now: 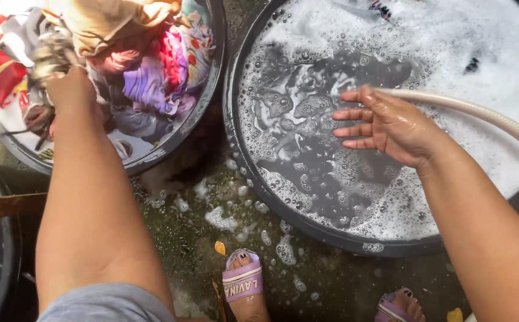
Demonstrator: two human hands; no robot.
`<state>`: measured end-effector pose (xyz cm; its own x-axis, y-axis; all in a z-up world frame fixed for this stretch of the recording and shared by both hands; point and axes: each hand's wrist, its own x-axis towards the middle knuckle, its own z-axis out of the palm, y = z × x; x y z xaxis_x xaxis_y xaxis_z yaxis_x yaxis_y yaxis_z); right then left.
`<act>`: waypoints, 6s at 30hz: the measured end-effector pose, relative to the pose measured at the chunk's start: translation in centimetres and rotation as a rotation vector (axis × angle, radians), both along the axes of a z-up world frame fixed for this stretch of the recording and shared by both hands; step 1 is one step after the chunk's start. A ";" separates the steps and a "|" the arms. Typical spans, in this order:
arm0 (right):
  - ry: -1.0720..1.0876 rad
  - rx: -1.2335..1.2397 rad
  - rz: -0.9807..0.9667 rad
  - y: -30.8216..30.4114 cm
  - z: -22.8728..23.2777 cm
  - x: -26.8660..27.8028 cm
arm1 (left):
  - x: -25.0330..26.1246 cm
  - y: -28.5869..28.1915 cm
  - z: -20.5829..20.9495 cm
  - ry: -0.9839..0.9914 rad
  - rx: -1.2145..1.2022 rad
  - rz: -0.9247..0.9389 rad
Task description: Manually wash and scrub clothes in a tub of soapy water.
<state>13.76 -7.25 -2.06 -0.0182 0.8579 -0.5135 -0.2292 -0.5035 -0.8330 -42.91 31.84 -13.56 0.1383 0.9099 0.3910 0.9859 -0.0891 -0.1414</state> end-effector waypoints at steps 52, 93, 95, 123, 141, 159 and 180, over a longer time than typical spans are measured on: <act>-0.241 -0.145 -0.400 0.9 -11.3 4.7 | 41.2 -31.8 -4.0 0.044 -1.196 -0.709; -1.162 -0.075 0.453 -3.2 -16.4 1.0 | 38.4 -33.7 3.5 0.369 -1.174 -0.692; -0.813 -0.098 0.259 -2.6 -14.7 1.4 | 39.0 -34.0 6.1 0.360 -1.146 -0.645; -1.391 0.139 0.326 -1.3 3.2 4.2 | 40.8 -28.9 20.0 -0.320 -0.491 -0.610; 0.149 0.944 -0.347 -3.4 8.5 1.5 | 43.5 -30.7 10.0 -1.115 -0.431 -1.130; 0.336 0.819 -0.470 -1.5 2.0 7.8 | 42.8 -30.7 12.9 -1.347 -1.172 -0.976; 0.430 0.302 -0.677 0.3 0.3 1.1 | 43.1 -33.5 16.5 -0.928 -0.286 -1.108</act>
